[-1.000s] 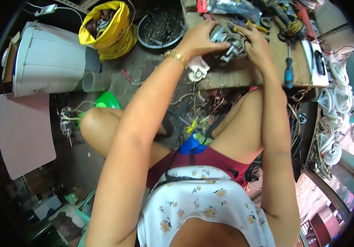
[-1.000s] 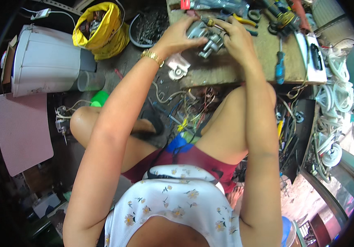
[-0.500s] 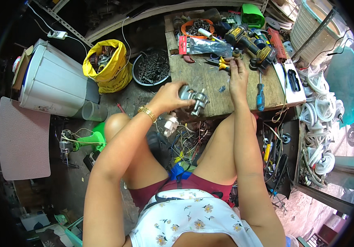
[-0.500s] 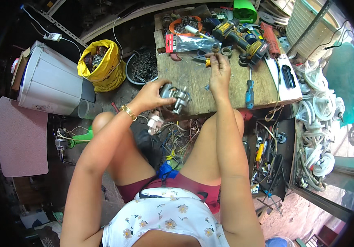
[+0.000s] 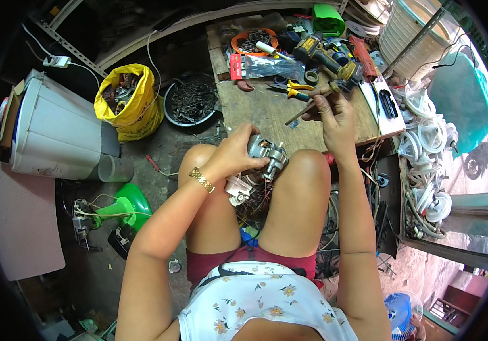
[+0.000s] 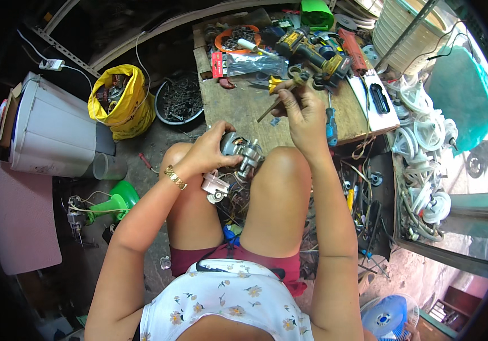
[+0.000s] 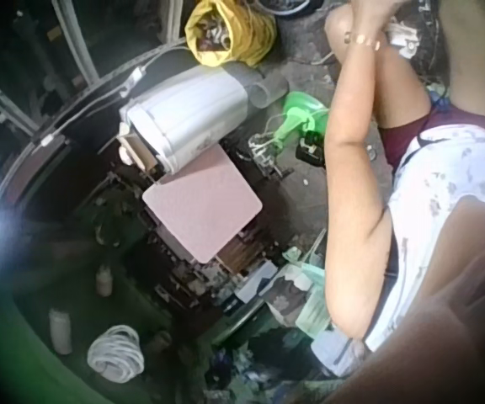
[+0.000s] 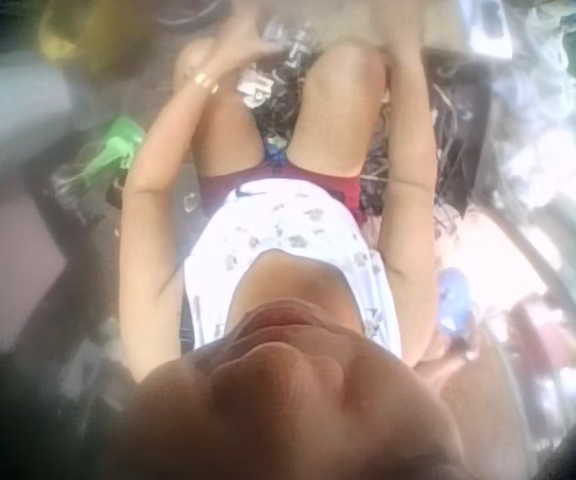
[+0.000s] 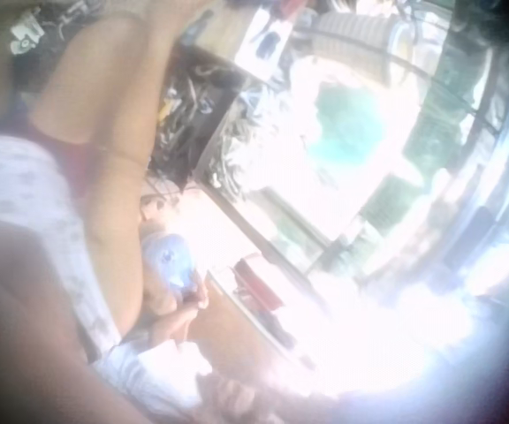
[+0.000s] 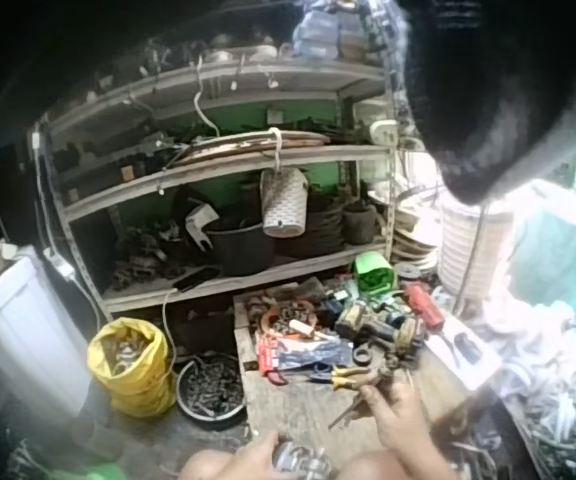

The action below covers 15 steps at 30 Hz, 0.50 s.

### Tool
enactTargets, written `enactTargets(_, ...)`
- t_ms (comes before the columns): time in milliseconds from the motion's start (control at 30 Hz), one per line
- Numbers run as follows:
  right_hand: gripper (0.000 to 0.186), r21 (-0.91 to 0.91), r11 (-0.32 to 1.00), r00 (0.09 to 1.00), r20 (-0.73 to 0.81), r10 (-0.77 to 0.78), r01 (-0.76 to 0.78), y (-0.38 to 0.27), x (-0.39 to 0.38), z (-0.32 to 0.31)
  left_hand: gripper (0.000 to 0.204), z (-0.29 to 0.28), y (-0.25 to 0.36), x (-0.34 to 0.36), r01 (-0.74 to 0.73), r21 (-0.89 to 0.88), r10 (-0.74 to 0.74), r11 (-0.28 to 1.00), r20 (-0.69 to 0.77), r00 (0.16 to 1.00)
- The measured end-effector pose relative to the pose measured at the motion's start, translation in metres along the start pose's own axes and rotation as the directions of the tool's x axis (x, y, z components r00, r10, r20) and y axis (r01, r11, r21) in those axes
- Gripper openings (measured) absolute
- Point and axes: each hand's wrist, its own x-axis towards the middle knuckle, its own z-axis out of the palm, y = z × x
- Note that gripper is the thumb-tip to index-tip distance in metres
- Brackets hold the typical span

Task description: The person disassembles an electric fan motor by hand and using a screwdriver and hammer. The person removes the outer casing, disconnects wires, and uses a hammer and another tool to tap on internal components.

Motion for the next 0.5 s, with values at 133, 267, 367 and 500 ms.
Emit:
enactTargets(133, 0.014, -0.105, 0.994, 0.997, 0.075, 0.008, 0.000, -0.001, -0.004, 0.002, 0.067, -0.005, 0.009, 0.003, 0.001, 0.104, -0.007, 0.995, 0.060, 0.998)
enactTargets(267, 0.014, -0.114, 0.993, 0.981, 0.191, 0.021, 0.001, -0.003, -0.010, 0.014, 0.068, -0.009, -0.001, -0.007, -0.055, 0.043, 0.054, 0.998, 0.015, 0.998)
enactTargets(367, 0.013, -0.299, 0.951, 0.960, 0.280, 0.006, 0.081, -0.004, -0.013, 0.016, 0.070, 0.000, 0.011, -0.017, -0.044, 0.107, 0.041, 0.993, 0.028, 0.999)
enactTargets(500, 0.013, -0.316, 0.945, 0.943, 0.333, 0.026, 0.086, -0.005, -0.016, 0.032, 0.068, -0.009, 0.005, -0.023, -0.113, 0.146, 0.108, 0.983, 0.041, 0.993)
